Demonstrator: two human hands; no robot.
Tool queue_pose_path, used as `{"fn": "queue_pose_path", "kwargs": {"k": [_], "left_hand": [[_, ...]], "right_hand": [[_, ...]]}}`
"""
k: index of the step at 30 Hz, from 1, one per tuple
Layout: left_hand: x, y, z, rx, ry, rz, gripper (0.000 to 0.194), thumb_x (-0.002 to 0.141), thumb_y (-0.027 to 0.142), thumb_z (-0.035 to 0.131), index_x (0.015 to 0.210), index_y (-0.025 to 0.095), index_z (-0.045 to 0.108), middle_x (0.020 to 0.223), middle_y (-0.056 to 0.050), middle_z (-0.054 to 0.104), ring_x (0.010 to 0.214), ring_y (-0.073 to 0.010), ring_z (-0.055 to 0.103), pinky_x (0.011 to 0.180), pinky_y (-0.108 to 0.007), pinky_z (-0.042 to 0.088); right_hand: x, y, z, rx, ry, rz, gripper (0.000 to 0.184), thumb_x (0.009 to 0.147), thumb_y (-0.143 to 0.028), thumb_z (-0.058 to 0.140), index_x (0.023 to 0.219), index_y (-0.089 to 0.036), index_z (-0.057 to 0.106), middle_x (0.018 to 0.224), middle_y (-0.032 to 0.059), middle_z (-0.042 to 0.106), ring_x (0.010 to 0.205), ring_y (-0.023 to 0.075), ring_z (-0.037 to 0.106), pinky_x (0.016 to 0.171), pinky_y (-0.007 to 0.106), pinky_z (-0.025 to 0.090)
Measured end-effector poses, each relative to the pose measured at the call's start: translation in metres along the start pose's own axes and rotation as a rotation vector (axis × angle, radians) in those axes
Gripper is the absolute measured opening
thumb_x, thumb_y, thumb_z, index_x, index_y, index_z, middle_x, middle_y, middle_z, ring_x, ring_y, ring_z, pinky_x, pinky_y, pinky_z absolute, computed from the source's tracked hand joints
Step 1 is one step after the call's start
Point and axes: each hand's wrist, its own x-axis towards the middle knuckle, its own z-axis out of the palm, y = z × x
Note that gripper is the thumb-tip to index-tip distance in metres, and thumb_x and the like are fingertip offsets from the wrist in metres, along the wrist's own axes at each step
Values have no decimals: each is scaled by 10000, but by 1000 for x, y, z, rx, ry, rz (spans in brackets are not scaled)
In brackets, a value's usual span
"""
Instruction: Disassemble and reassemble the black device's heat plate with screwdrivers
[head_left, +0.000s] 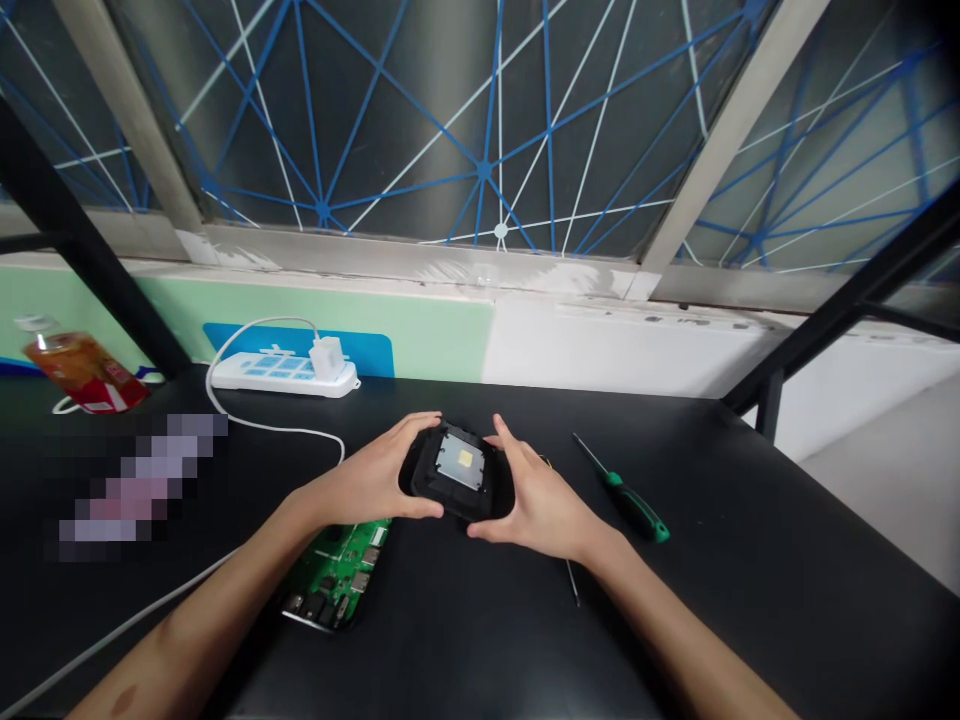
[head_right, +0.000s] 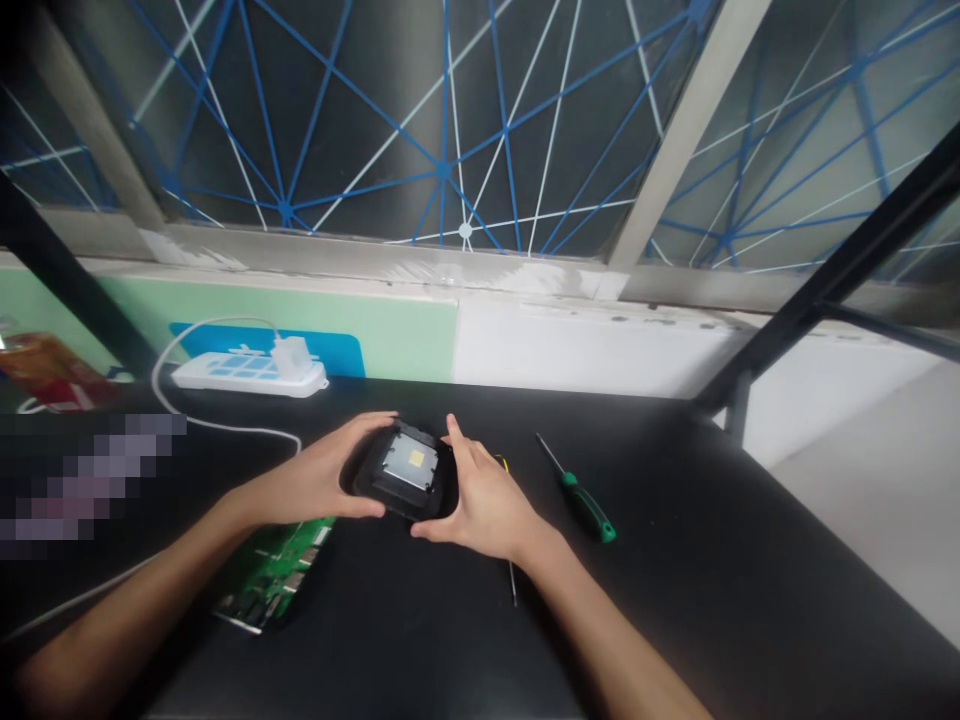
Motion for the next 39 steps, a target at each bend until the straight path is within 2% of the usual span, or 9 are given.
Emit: {"fn": "queue_pose_path", "kwargs": {"k": [5,13,21,25,27,30,32,35,39], "left_hand": [[1,2,-3,37,11,-11,1020,785,574,835,1613,276,320,1705,-165,311,1553,-425,341,1253,-677,283],[0,3,-6,76,26,-28,954,796,604,811,1580,262,387,1681,-167,364,1540,-413,372,1242,-657,315],[-12,29,-11,99,-59,-12,1135,750,547,848,1646,215,235,1702,-212,281,1563,-421,312,1231,-640,348],[-36,46,8,164,-64,7,1226,680,479,875,1664,202,198,1634,-231,383,1531,-469,340,1203,-667,374],[-54,51,24,216,-96,-42,1272,670,500,880,1681,249,150,1683,-214,321,1568,-506,241,1222,-714,309],[-81,52,45,271,-148,-142,1290,697,525,869,1691,303,77,1719,-171,279,1591,-498,173,1230,-723,303],[-94,49,54,296,-155,-183,1250,714,547,861,1690,304,118,1719,-154,293,1597,-482,167,1239,-712,308],[-105,41,59,325,-168,-210,1156,756,623,818,1679,260,224,1715,-167,299,1591,-473,203,1254,-712,284],[-107,33,57,349,-143,-190,1210,726,680,831,1681,248,225,1721,-168,274,1596,-475,179,1260,-707,276]], "right_hand": [[1,-1,1,13,39,11,1438,646,-556,874,1687,-198,-51,1613,208,477,1476,400,452,1184,632,422],[0,-1,-6,58,80,-29,1389,671,-537,856,1689,-167,-14,1569,216,508,1449,380,485,1208,618,413],[-23,-6,-21,93,52,-98,1370,683,-493,869,1686,-263,-36,1582,188,483,1468,371,480,1225,643,382],[-51,-6,-13,68,-40,-124,1419,655,-491,900,1686,-271,-49,1606,198,464,1473,391,482,1221,651,389],[-64,-6,-7,51,-109,-135,1439,636,-524,908,1690,-262,-36,1623,206,452,1494,408,455,1223,649,392],[-76,-9,1,23,-204,-145,1447,612,-573,907,1694,-233,8,1652,213,417,1518,421,414,1221,631,409],[-77,-13,4,10,-239,-148,1435,609,-587,903,1695,-214,42,1675,207,386,1537,415,382,1231,611,408],[-72,-17,8,14,-262,-148,1403,626,-638,876,1694,-192,83,1685,203,375,1547,404,367,1244,601,399],[-67,-21,9,7,-273,-160,1391,633,-731,831,1687,-151,134,1688,212,369,1554,398,367,1262,587,382]]}}
